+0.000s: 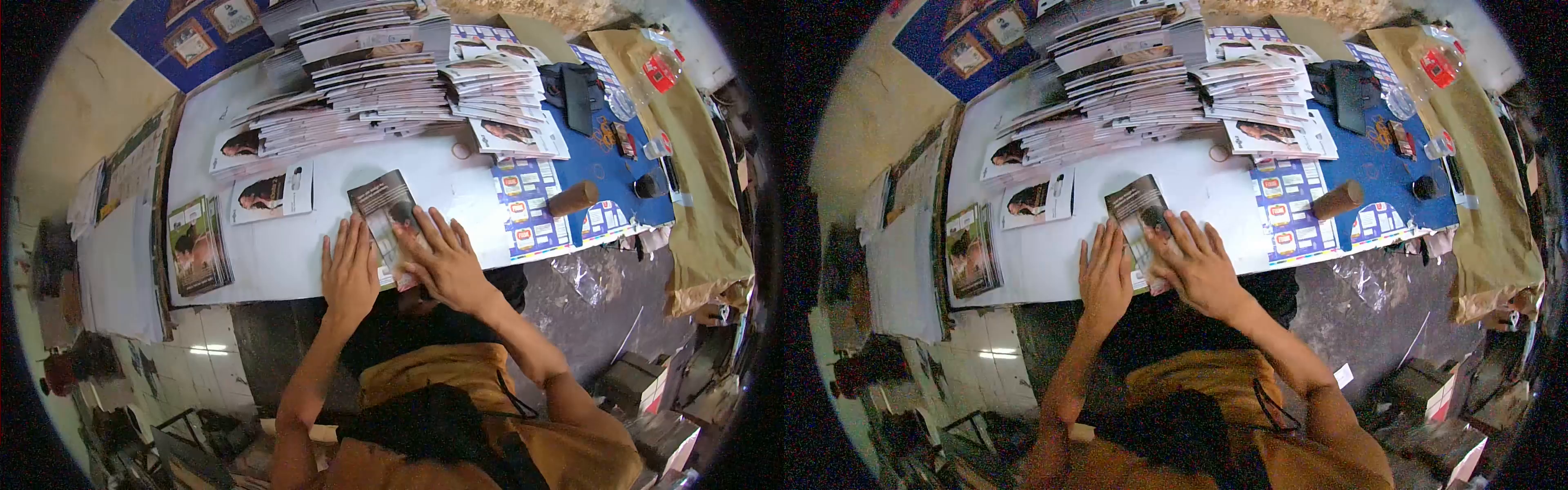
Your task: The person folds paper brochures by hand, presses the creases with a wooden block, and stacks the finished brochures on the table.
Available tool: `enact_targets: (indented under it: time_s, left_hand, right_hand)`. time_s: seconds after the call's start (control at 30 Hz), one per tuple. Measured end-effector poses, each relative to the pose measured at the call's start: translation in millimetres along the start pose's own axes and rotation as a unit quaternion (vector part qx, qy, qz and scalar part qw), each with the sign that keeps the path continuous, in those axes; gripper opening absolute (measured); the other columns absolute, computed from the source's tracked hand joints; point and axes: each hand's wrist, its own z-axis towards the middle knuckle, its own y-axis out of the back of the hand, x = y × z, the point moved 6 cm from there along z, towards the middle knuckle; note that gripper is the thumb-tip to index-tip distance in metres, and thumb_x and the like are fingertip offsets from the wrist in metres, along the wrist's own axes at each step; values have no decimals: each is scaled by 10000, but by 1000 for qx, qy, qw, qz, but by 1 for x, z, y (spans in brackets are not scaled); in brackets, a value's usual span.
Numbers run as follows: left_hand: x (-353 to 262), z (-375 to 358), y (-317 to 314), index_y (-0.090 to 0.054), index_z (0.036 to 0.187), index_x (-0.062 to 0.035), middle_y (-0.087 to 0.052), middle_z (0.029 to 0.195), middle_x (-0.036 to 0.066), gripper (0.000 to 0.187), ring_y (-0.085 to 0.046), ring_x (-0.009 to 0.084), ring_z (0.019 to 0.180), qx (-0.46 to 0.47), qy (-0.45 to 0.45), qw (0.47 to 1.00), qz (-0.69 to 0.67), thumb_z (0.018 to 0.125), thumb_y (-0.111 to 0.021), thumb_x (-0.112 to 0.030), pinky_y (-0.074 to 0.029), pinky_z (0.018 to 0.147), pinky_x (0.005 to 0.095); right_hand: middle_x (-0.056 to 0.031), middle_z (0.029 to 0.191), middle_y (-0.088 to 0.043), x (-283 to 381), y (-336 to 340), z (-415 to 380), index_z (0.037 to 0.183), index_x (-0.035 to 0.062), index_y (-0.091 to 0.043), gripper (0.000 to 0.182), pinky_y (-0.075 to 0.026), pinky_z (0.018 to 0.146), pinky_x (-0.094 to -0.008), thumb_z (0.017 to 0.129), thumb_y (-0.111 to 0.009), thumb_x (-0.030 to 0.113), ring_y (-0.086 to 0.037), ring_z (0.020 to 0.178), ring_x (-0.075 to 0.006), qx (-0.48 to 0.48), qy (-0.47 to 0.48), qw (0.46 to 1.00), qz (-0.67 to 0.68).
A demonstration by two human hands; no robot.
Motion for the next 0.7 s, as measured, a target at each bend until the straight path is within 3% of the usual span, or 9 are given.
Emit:
enact_targets:
  time_s: [0.2,0.4,0.7]
  left_hand:
    - [3,0,2,-479,1412,44,-482,1469,222,465,-417,328,1411,-33,31,997,-57,1010,-467,-189,-263,1181,520]
    - [3,-2,2,-434,1425,79,-455,1480,244,474,-392,368,1419,-24,2,998,-51,1005,-463,-140,-235,1188,530]
    - [5,-2,4,-434,1439,53,-436,1501,228,486,-391,365,1420,-11,13,997,-77,991,-477,-129,-225,1192,530]
  right_hand:
    - [-180,1600,-281,12,-11,5,1546,229,-353,587,-284,1155,-539,997,-525,346,-315,1451,-380,-27,-12,1000,-7]
    - [-171,1584,-314,28,-19,10,1517,193,-410,556,-306,1149,-522,991,-535,324,-345,1434,-366,-48,-18,998,-34]
    - [-190,1578,-318,25,-18,11,1507,181,-426,565,-310,1148,-521,973,-560,309,-340,1434,-382,-47,-22,998,-21]
